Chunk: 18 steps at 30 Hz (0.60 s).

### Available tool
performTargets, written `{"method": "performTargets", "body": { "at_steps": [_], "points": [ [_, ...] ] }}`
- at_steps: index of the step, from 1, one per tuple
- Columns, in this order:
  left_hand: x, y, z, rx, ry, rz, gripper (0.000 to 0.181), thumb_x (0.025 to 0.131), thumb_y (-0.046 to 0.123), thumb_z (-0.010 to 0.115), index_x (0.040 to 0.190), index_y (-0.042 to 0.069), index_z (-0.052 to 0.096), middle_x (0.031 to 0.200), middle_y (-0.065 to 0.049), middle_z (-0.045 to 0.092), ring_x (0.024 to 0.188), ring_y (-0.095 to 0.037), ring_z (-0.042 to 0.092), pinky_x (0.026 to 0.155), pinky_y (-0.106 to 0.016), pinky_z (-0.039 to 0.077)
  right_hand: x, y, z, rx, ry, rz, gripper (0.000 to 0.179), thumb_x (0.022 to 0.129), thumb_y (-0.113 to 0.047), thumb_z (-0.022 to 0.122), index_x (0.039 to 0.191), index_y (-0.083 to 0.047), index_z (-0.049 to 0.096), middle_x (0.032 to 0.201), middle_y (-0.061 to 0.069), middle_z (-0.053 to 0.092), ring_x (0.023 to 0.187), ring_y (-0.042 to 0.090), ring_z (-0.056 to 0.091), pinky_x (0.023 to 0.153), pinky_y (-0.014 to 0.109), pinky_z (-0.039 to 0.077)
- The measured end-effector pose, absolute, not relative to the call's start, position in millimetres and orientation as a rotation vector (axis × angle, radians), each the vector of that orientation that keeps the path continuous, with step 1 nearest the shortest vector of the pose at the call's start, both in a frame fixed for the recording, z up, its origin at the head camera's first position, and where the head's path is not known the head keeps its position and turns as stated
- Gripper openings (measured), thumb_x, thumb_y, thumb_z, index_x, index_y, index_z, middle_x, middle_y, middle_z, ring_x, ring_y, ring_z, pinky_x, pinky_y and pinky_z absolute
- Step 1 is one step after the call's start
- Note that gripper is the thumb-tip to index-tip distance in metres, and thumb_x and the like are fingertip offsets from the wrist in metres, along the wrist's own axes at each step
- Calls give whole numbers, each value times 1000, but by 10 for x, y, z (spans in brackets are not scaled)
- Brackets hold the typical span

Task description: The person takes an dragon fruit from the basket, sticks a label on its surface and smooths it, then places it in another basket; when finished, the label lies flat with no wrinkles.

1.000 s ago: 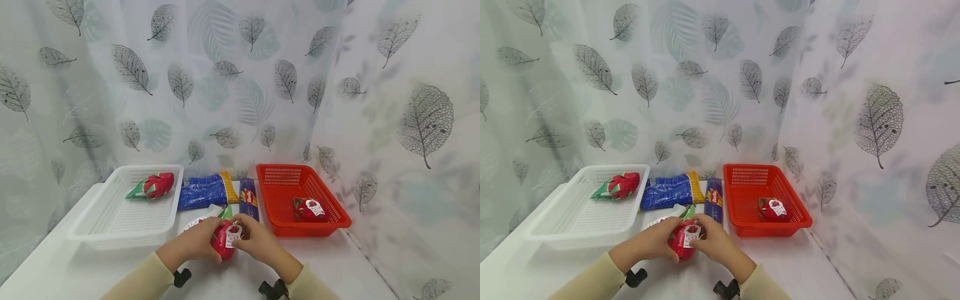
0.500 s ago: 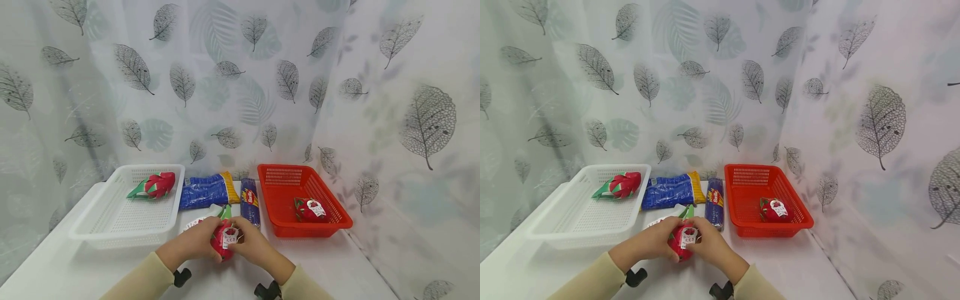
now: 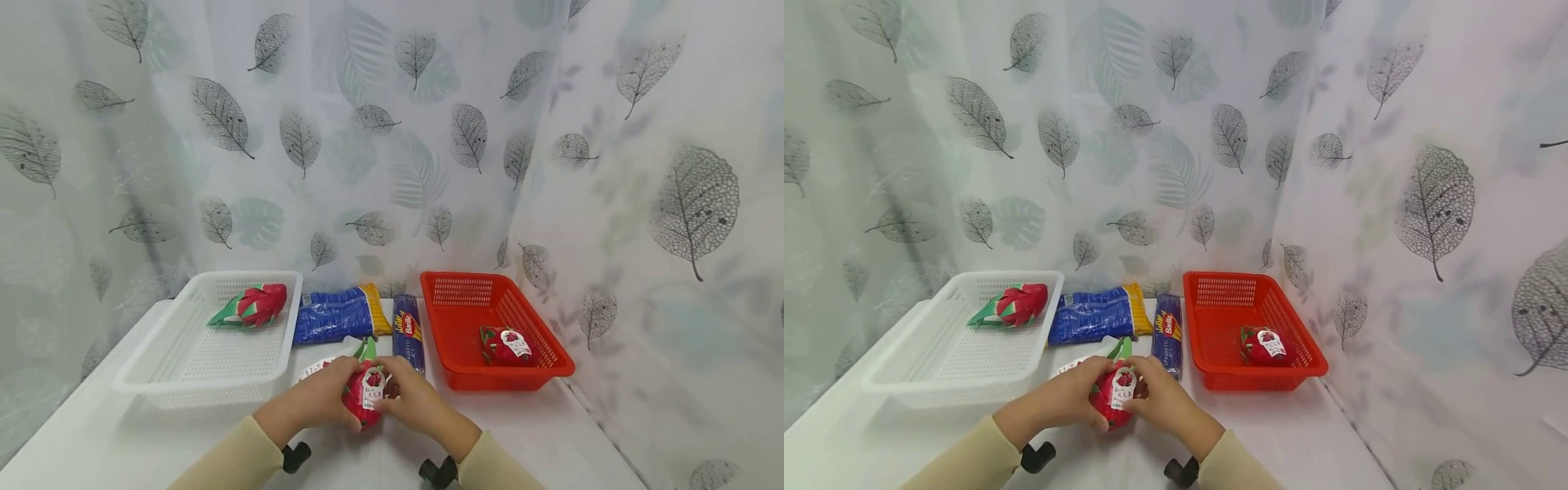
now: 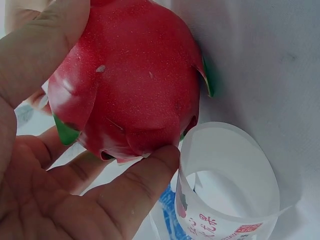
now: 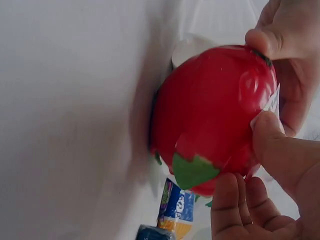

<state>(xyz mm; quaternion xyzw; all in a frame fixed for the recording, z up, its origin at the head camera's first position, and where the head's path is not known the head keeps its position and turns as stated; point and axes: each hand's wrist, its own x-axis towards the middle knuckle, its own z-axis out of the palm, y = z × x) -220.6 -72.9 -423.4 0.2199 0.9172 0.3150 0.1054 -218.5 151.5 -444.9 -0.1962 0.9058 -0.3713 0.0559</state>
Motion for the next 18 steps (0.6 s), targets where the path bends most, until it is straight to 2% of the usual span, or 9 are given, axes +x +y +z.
{"method": "performTargets", "body": {
  "at_steps": [3, 7, 10, 14, 18],
  "points": [
    [-2215, -741, -4249, 642, 2701, 926, 93, 66, 31, 103, 142, 9, 55, 138, -9, 61, 126, -27, 59, 105, -57, 59, -2194, 1541, -4449, -620, 2736, -1126, 66, 91, -17, 85, 149, -25, 56, 123, 0, 60, 104, 12, 63, 92, 30, 64],
    [-2225, -755, -4265, 653, 2712, 911, 93, 66, 31, 103, 142, 10, 54, 138, -8, 60, 127, -26, 59, 107, -56, 58, -2168, 1527, -4398, -606, 2688, -1204, 62, 92, -23, 85, 148, -23, 58, 124, -1, 62, 101, 13, 63, 88, 27, 62],
    [-2209, -753, -4256, 676, 2725, 908, 92, 66, 31, 104, 140, 10, 55, 136, -7, 61, 124, -25, 60, 107, -55, 58, -2149, 1470, -4361, -575, 2690, -1219, 67, 88, -34, 89, 146, -21, 59, 126, -2, 63, 105, 15, 61, 89, 30, 63],
    [-2180, -724, -4239, 703, 2732, 887, 91, 66, 31, 104, 139, 10, 54, 133, -6, 61, 122, -23, 61, 106, -53, 59, -2157, 1415, -4356, -547, 2759, -1131, 68, 83, -35, 93, 141, -19, 63, 120, -4, 63, 111, 14, 59, 96, 35, 63],
    [-2145, -694, -4248, 726, 2755, 855, 92, 66, 30, 104, 140, 9, 54, 135, -7, 60, 121, -23, 62, 106, -52, 59, -2189, 1419, -4382, -526, 2781, -1101, 60, 83, -34, 93, 135, -19, 67, 110, -6, 62, 101, 13, 59, 88, 27, 61]
  ]
}}
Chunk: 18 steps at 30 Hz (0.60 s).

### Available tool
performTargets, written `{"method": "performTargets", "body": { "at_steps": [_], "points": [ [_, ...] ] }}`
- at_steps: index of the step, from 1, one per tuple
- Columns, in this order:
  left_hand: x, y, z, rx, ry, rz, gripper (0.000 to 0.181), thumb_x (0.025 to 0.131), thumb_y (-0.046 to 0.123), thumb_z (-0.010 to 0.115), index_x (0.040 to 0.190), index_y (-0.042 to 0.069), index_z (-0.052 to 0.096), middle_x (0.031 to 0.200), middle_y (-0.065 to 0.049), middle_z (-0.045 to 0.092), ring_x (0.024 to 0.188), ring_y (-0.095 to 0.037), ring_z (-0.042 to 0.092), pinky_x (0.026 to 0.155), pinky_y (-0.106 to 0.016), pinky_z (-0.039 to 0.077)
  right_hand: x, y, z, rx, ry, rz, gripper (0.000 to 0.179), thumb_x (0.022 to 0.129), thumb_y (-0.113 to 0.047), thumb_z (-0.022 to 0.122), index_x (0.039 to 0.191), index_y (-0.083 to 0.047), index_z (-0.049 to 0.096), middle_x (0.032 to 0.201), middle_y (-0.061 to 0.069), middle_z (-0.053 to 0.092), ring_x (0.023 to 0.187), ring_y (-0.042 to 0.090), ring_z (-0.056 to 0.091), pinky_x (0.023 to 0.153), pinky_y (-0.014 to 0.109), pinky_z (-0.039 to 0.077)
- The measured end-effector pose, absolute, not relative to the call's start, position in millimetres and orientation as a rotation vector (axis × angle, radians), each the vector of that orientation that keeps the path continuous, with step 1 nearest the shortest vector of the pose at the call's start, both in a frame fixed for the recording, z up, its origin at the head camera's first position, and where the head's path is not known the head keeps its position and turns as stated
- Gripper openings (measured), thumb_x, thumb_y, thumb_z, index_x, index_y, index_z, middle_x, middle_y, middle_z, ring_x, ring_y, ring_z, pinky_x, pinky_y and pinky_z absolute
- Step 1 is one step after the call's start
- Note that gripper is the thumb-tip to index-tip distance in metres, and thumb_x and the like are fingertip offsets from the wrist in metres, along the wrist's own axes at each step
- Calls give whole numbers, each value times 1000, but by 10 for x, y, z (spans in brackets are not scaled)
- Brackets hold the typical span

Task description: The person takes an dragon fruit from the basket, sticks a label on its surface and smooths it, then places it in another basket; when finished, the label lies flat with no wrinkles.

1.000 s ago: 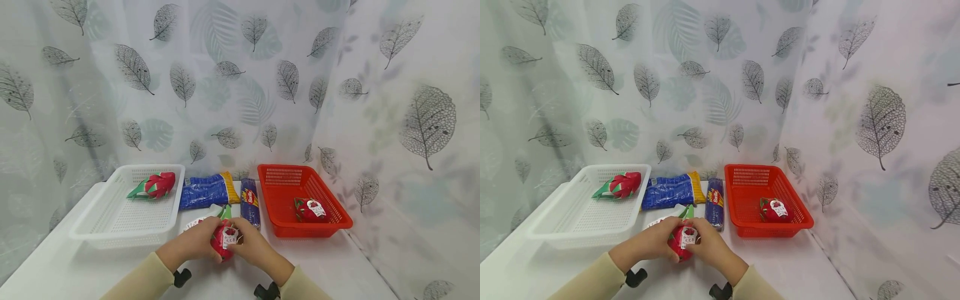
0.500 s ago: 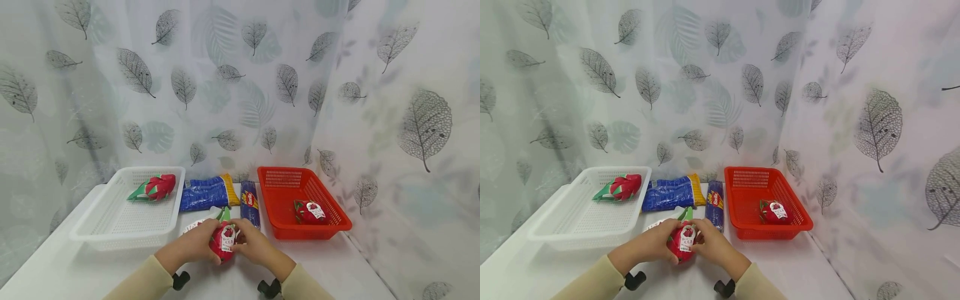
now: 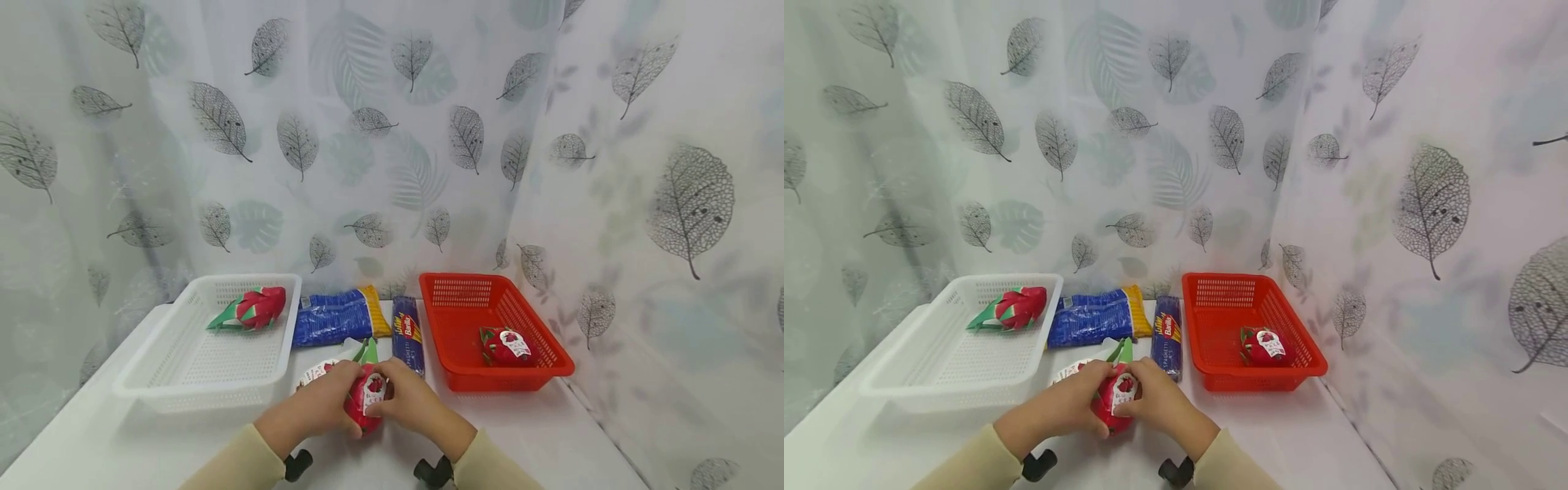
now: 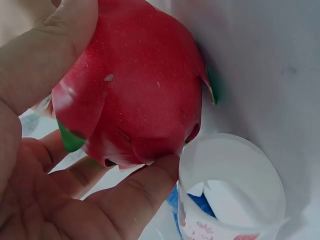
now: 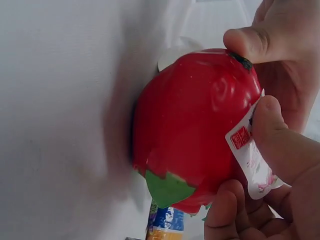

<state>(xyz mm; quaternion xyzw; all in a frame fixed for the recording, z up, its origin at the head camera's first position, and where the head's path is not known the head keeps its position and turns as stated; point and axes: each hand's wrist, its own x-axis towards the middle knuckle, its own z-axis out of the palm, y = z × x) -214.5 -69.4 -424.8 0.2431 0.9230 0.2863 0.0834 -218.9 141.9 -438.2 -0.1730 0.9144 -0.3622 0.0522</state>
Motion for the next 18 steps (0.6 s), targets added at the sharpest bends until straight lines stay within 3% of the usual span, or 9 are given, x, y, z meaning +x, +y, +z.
{"method": "performTargets", "body": {
  "at_steps": [6, 15, 18],
  "points": [
    [-2077, -612, -4237, 741, 2788, 824, 94, 64, 26, 105, 140, 7, 54, 139, -10, 57, 119, -25, 64, 107, -54, 58, -2228, 1479, -4402, -539, 2767, -1148, 45, 85, -31, 91, 124, -18, 70, 99, -5, 62, 91, 14, 58, 72, 21, 55],
    [-2029, -545, -4240, 757, 2817, 717, 90, 65, 27, 104, 138, 12, 54, 140, -7, 57, 115, -22, 64, 103, -49, 61, -2289, 1490, -4466, -581, 2786, -1196, 11, 96, -27, 80, 101, -21, 73, 90, -5, 65, 82, 12, 61, 67, 22, 57],
    [-2026, -545, -4249, 763, 2832, 698, 90, 65, 28, 104, 138, 11, 54, 139, -7, 57, 115, -22, 64, 102, -49, 61, -2308, 1470, -4468, -541, 2774, -1212, 10, 97, -30, 79, 97, -21, 73, 86, -5, 67, 78, 12, 63, 66, 23, 58]
  ]
}}
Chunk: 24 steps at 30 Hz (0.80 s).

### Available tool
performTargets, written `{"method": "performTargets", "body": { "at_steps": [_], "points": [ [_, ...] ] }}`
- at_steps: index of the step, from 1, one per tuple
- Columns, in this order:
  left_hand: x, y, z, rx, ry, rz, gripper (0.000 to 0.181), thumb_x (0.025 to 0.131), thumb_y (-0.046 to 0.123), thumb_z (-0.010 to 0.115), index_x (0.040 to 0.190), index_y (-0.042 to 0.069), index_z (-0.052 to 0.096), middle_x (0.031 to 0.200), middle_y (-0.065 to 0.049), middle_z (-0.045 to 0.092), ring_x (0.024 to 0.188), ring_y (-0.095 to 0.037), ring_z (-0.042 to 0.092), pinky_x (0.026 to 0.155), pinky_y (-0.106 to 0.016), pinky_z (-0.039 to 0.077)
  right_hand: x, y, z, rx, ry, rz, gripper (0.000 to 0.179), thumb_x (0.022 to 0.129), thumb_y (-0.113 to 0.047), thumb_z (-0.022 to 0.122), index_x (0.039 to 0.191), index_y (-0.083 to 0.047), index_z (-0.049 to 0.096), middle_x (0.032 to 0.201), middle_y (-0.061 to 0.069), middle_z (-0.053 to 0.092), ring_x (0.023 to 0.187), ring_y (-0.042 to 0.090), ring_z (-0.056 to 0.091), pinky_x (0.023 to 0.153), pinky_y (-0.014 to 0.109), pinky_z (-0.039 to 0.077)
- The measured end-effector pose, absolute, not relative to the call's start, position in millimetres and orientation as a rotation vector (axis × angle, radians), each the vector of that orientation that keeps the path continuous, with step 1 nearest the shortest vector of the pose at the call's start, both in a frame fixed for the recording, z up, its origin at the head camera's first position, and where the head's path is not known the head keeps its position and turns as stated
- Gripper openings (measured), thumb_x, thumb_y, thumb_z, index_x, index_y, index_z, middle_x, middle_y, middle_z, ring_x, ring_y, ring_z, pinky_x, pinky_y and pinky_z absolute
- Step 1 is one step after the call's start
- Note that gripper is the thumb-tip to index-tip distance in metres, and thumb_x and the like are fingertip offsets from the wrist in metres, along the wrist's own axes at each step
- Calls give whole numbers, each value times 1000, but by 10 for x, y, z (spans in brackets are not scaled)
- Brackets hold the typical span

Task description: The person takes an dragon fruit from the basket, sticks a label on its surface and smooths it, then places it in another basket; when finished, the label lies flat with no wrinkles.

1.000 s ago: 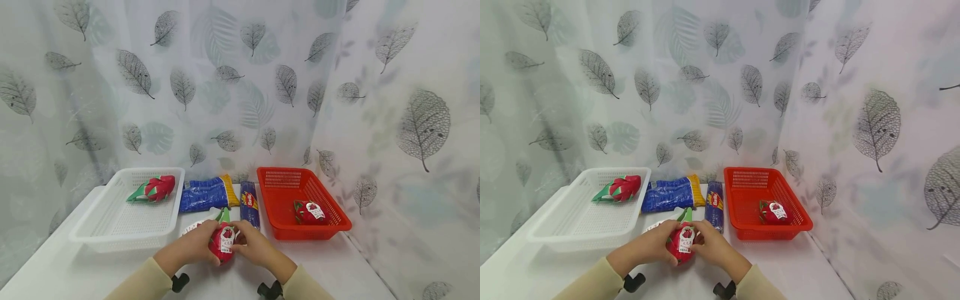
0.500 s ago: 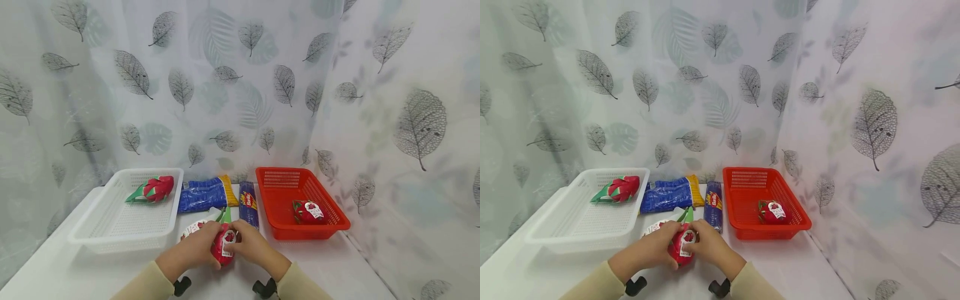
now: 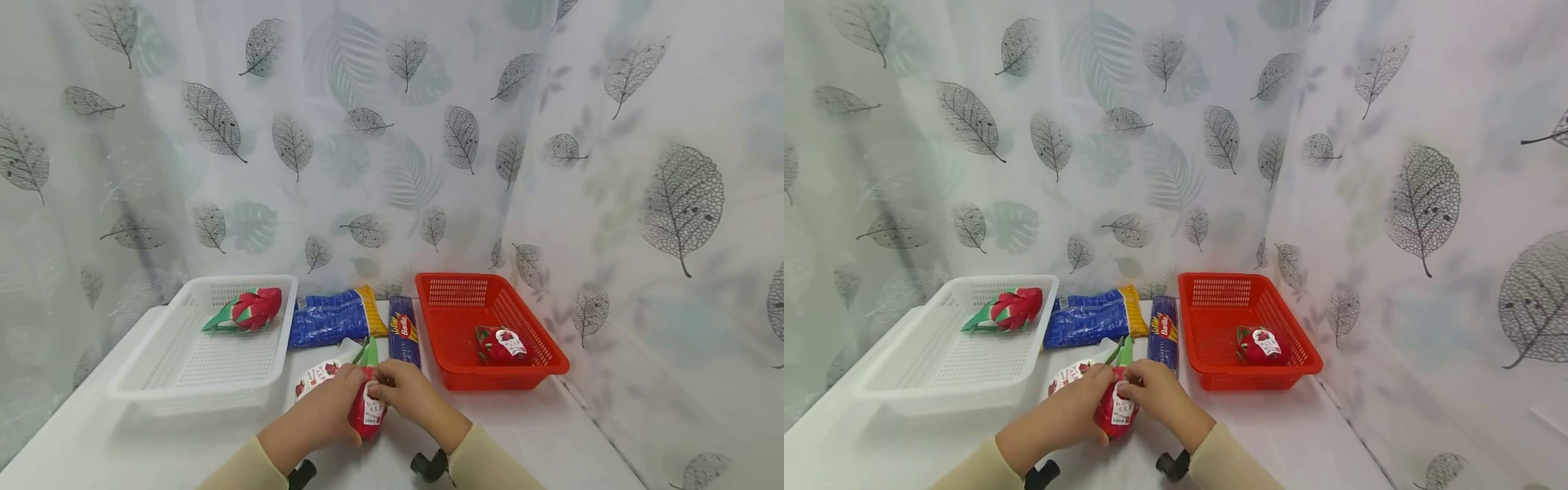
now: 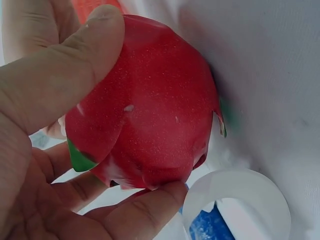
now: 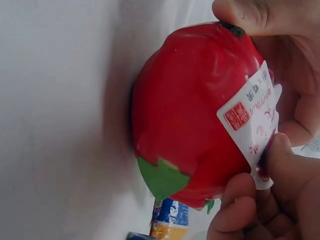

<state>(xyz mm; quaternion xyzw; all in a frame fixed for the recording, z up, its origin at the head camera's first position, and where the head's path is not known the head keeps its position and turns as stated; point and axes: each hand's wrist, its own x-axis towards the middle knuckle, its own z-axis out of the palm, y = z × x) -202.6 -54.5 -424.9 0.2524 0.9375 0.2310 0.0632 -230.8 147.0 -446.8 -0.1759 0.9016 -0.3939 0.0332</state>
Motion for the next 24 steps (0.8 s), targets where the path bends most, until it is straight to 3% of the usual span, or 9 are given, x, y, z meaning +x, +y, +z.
{"method": "performTargets", "body": {
  "at_steps": [9, 19, 24],
  "points": [
    [-2012, -563, -4235, 752, 2830, 691, 92, 66, 29, 104, 141, 10, 53, 140, -7, 56, 118, -23, 64, 102, -48, 62, -2327, 1366, -4443, -343, 2774, -1263, 15, 98, -32, 78, 94, -20, 70, 81, -2, 68, 74, 15, 64, 65, 27, 59],
    [-2011, -574, -4242, 709, 2829, 715, 98, 65, 30, 104, 144, 7, 50, 142, -10, 56, 119, -26, 65, 103, -53, 61, -2353, 1412, -4454, -322, 2665, -1369, 17, 103, -34, 71, 103, -17, 70, 86, 2, 68, 76, 18, 63, 67, 30, 60],
    [-2027, -613, -4225, 709, 2817, 752, 96, 65, 29, 104, 141, 7, 50, 136, -10, 57, 117, -25, 65, 102, -54, 61, -2341, 1490, -4477, -458, 2612, -1290, 37, 92, -34, 85, 117, -19, 64, 101, 1, 63, 92, 19, 59, 74, 28, 57]
  ]
}}
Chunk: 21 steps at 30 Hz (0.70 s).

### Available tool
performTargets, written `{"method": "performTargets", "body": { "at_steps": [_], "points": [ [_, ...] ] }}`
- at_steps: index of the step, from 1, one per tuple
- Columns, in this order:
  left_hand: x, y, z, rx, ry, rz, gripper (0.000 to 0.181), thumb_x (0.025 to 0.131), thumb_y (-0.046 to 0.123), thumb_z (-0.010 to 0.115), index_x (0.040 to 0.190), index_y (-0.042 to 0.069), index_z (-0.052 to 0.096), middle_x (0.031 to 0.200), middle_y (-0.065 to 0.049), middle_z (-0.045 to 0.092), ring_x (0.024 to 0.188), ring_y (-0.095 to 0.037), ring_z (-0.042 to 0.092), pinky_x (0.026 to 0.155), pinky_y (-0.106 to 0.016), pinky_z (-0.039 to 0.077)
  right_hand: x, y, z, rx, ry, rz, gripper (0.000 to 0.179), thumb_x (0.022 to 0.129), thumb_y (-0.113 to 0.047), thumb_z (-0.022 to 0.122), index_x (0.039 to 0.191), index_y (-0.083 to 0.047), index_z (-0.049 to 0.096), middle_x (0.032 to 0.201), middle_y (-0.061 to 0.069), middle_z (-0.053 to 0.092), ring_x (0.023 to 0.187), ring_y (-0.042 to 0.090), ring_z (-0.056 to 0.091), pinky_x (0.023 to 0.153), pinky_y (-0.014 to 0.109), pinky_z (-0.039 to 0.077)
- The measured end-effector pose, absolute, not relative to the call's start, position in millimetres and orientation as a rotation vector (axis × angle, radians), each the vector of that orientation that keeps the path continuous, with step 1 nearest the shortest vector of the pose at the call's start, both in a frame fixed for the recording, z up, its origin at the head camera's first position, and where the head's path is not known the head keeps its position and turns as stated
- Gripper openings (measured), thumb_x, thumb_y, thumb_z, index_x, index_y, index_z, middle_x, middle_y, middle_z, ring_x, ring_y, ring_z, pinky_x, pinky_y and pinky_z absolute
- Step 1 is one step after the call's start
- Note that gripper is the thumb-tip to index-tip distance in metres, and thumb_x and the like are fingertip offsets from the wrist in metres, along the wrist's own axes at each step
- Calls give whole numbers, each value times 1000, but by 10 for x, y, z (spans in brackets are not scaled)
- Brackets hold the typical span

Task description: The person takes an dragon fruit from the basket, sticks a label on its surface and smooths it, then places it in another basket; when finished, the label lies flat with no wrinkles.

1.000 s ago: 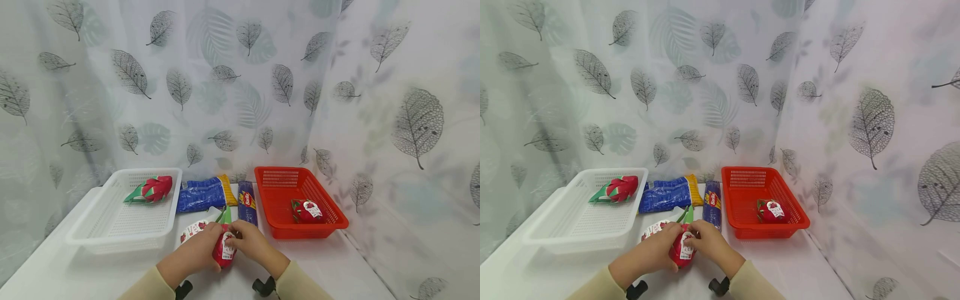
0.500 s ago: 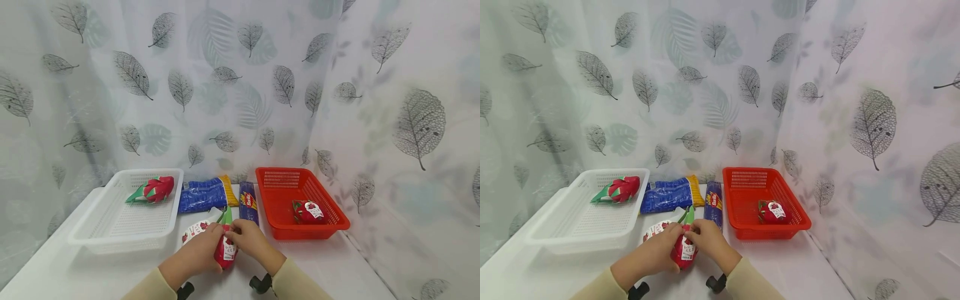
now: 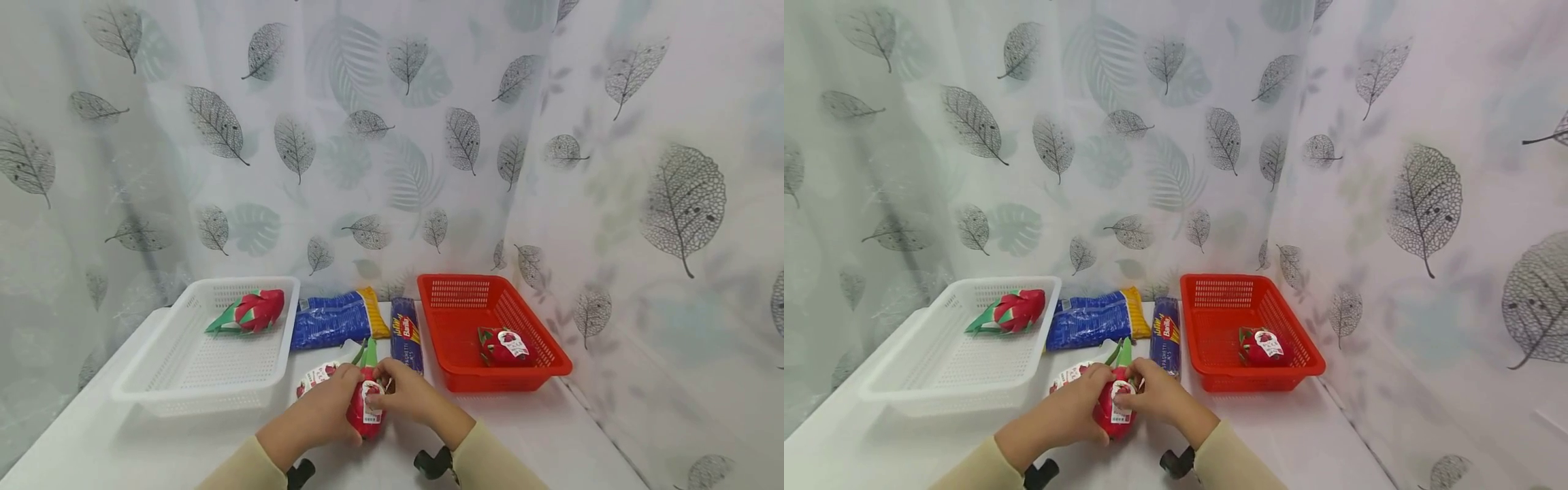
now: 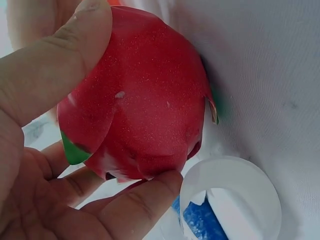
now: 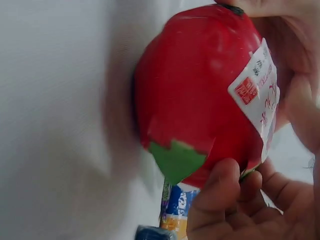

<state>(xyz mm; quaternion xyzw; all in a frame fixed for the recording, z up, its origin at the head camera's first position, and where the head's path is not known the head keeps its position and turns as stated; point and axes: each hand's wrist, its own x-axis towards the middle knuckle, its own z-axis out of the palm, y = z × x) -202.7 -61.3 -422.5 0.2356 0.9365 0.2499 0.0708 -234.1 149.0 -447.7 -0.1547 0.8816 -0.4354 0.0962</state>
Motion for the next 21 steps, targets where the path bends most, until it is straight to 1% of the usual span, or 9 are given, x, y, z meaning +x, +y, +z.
{"method": "performTargets", "body": {
  "at_steps": [2, 4, 7, 12, 16, 21],
  "points": [
    [-2032, -623, -4223, 710, 2816, 769, 96, 65, 29, 104, 141, 6, 50, 135, -10, 57, 116, -25, 65, 103, -54, 60, -2338, 1523, -4490, -506, 2592, -1265, 49, 86, -33, 91, 122, -20, 61, 105, 1, 60, 96, 19, 58, 76, 26, 57],
    [-2035, -631, -4221, 706, 2808, 791, 97, 65, 29, 104, 141, 6, 49, 134, -10, 57, 117, -26, 65, 104, -56, 59, -2341, 1547, -4508, -525, 2565, -1267, 53, 84, -32, 92, 124, -22, 59, 108, 0, 59, 97, 19, 58, 78, 25, 59],
    [-2041, -639, -4220, 701, 2788, 812, 97, 66, 29, 104, 142, 6, 49, 134, -11, 56, 118, -27, 64, 103, -57, 59, -2352, 1564, -4519, -523, 2546, -1286, 46, 88, -30, 89, 123, -24, 60, 108, 0, 60, 98, 18, 59, 79, 24, 59],
    [-2046, -653, -4220, 687, 2782, 825, 97, 66, 29, 104, 142, 5, 49, 136, -12, 56, 119, -28, 64, 103, -58, 59, -2394, 1561, -4522, -518, 2525, -1315, 29, 97, -26, 79, 122, -25, 63, 107, 0, 62, 97, 19, 60, 78, 27, 59],
    [-2048, -659, -4216, 668, 2781, 825, 98, 65, 28, 104, 143, 5, 49, 138, -13, 56, 122, -30, 64, 104, -60, 58, -2427, 1555, -4535, -463, 2482, -1377, 21, 100, -25, 75, 119, -26, 66, 103, 3, 62, 92, 19, 62, 75, 28, 59],
    [-2054, -662, -4213, 675, 2781, 823, 97, 65, 28, 104, 142, 5, 49, 137, -13, 56, 122, -30, 64, 104, -60, 58, -2446, 1535, -4539, -422, 2427, -1467, 18, 101, -23, 73, 118, -21, 68, 99, 5, 62, 86, 19, 62, 73, 29, 58]
  ]
}}
